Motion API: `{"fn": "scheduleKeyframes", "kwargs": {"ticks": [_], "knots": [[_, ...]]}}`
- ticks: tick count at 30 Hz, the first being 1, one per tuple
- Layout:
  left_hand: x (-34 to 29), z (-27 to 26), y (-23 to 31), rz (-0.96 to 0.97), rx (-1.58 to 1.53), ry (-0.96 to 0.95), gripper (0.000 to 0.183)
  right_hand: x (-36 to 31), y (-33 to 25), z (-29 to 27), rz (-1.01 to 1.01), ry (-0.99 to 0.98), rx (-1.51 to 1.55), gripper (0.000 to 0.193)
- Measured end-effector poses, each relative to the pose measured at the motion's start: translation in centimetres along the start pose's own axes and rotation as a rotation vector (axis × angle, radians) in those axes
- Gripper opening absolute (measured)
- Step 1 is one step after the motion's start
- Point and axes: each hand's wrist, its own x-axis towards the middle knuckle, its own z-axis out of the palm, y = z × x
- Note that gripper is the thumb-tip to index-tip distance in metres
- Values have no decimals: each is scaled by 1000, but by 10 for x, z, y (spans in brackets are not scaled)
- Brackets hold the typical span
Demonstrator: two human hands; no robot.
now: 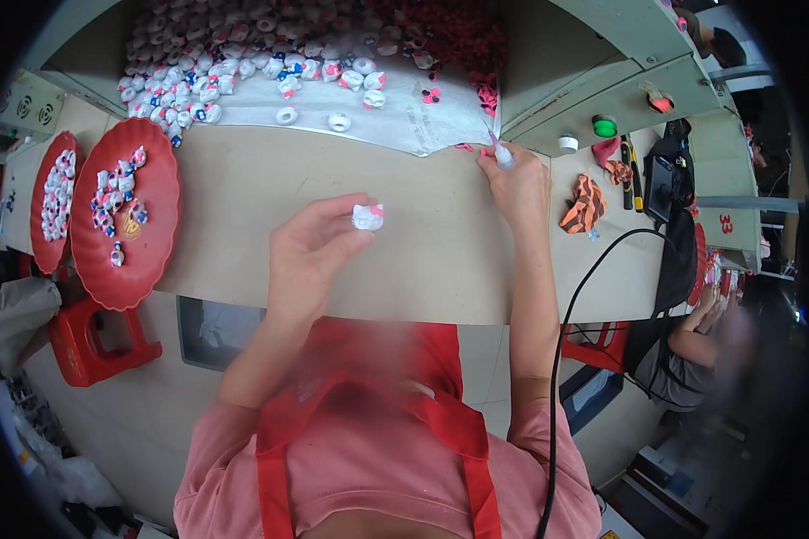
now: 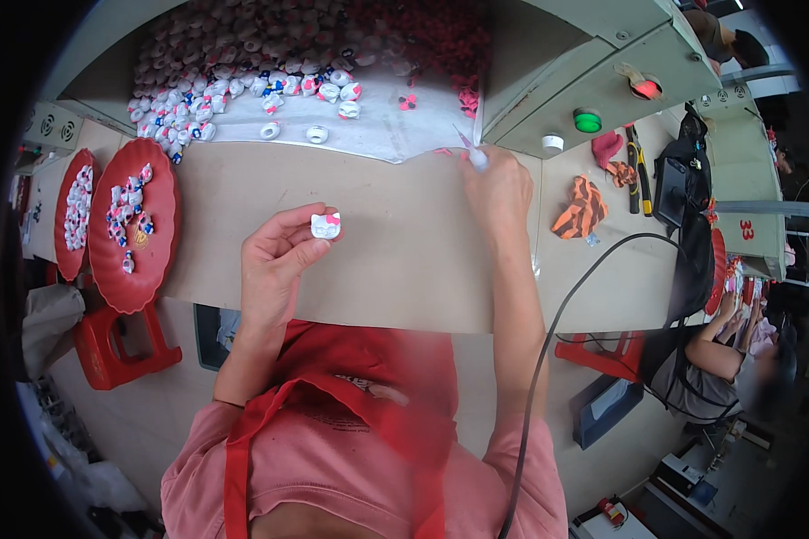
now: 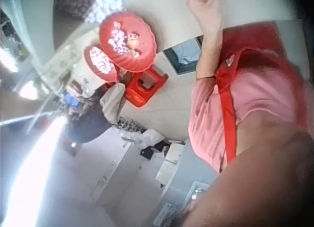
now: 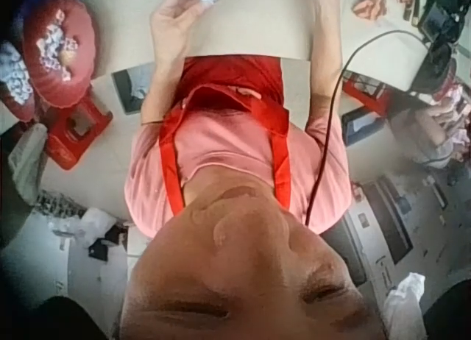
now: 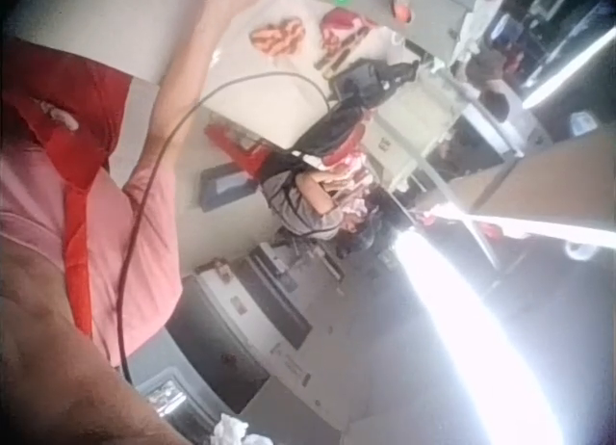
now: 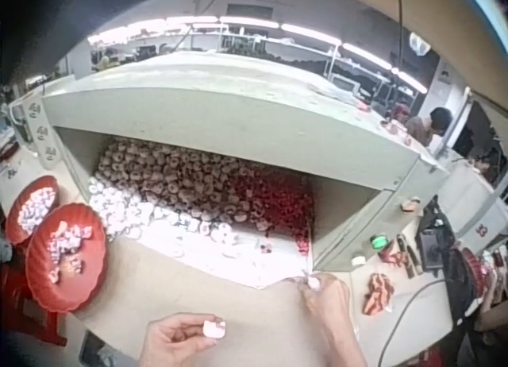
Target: The person applies glue from a glue bottle onto toy figurines, then attaches small plastic decorative pieces to them by hand.
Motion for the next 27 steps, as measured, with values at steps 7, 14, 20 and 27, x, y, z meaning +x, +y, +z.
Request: {"fn": "scheduleKeyframes", "kwargs": {"ticks": [7, 14, 20, 27], "knots": [[6, 10, -12, -5, 92, 9, 31, -75, -43, -23, -62, -337, 781, 8], [1, 22, -13, 110, 161, -57, 29, -94, -58, -21, -54, -310, 854, 11], [-3, 23, -4, 126, 114, -82, 27, -93, -58, -22, -95, -235, 736, 14], [-4, 20, -1, 22, 5, -80, 28, -94, -58, -17, 20, -369, 968, 16]]}}
